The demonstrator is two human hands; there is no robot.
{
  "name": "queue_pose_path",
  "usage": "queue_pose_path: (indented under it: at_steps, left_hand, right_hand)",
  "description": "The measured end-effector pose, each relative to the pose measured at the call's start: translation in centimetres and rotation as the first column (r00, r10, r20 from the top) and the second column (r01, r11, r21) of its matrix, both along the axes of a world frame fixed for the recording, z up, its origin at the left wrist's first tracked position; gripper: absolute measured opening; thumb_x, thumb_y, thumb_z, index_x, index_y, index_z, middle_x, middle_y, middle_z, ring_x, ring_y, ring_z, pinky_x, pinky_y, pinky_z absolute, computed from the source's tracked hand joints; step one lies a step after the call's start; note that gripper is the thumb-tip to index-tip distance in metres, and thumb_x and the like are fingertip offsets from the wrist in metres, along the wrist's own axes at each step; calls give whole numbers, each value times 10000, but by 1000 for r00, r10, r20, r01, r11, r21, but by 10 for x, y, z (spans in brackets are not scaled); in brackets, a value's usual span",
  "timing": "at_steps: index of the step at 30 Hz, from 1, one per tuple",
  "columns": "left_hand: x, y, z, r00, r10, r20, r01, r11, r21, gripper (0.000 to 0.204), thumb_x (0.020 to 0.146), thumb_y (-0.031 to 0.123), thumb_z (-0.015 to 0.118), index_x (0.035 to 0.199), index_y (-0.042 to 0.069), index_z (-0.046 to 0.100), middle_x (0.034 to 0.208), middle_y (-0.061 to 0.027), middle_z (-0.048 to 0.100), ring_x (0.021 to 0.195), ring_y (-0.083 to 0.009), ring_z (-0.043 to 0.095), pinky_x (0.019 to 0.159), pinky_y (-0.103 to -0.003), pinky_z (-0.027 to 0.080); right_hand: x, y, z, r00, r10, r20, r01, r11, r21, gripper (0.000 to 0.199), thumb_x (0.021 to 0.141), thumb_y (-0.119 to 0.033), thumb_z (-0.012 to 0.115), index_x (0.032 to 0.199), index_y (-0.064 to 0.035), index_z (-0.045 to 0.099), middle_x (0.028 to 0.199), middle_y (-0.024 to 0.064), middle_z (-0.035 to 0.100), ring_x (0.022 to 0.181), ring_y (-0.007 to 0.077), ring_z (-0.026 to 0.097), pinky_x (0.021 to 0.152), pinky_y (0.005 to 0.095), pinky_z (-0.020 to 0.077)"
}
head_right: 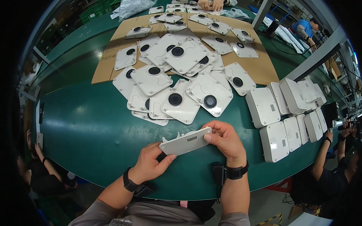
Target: The person assembles a device by arranging internal wires and components within a white plastic housing before pressing a back cover into place. They then set the completed unit onto a stack and repeat the process with another device.
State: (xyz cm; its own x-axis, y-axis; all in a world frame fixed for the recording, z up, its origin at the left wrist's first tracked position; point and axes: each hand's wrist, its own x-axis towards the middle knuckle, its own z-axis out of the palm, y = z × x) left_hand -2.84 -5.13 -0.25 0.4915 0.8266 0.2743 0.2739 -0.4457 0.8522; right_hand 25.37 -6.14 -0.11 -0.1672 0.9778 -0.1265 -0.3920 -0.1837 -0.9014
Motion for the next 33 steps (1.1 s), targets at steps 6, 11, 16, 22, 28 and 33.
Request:
queue_pose_path:
  at_steps: [6, 11, 16, 22, 28, 33]
  left_hand:
    - [0, 0, -1, 1000, -10, -10, 10, 1000, 7, 185, 886, 171, 778, 969, 19, 716, 878, -143, 691, 774, -369, 668, 702, -442, 529]
    - [0, 0, -4, 1000, -12, -8, 12, 1000, 16, 202, 882, 178, 784, 982, 17, 715, 886, -142, 694, 778, -368, 670, 703, -440, 529]
    - [-2, 1, 3, 1000, -22, 19, 22, 1000, -1, 294, 850, 227, 824, 1012, 17, 697, 899, -143, 704, 788, -359, 683, 716, -431, 534]
    - [-16, -2, 15, 988, 67, 137, -84, 989, 123, 393, 787, 201, 883, 1077, 24, 686, 952, -132, 718, 826, -330, 703, 789, -394, 565]
    - [-91, 20, 50, 849, 525, 69, -487, 724, 488, 578, 741, 213, 901, 1212, 35, 618, 1149, -155, 672, 1046, -360, 647, 911, -428, 510]
    - [-236, 65, 69, 496, 780, -380, -309, 568, 763, 1150, 623, 304, 955, 1545, 23, 328, 1503, -244, 460, 1384, -451, 461, 1147, -499, 379]
  right_hand:
    - [2, -1, -3, 1000, -9, -13, 9, 1000, -4, 237, 946, -137, 771, 1130, -1, 710, 1006, 28, 724, 891, 101, 646, 830, 253, 513]
    - [2, -1, -1, 999, -33, 10, 33, 999, -33, 221, 957, -145, 758, 1117, 2, 714, 988, 15, 723, 871, 94, 637, 808, 240, 500]
    - [5, 1, -8, 997, -32, 67, 37, 997, -67, 209, 967, -162, 741, 1099, -5, 703, 992, 28, 726, 870, 116, 657, 803, 262, 518]
    - [10, -4, -14, 995, -68, 73, 71, 997, -38, 201, 984, -156, 711, 1102, 3, 679, 979, 51, 726, 865, 147, 674, 821, 293, 535]
    - [14, -7, -7, 977, -95, 190, 105, 993, -47, 158, 985, -148, 696, 1026, 5, 695, 936, 48, 722, 847, 122, 650, 803, 283, 521]
    - [33, -14, 10, 751, -195, 630, 274, 961, -29, 180, 985, -148, 694, 1016, 29, 709, 908, 68, 723, 845, 122, 639, 761, 289, 519]
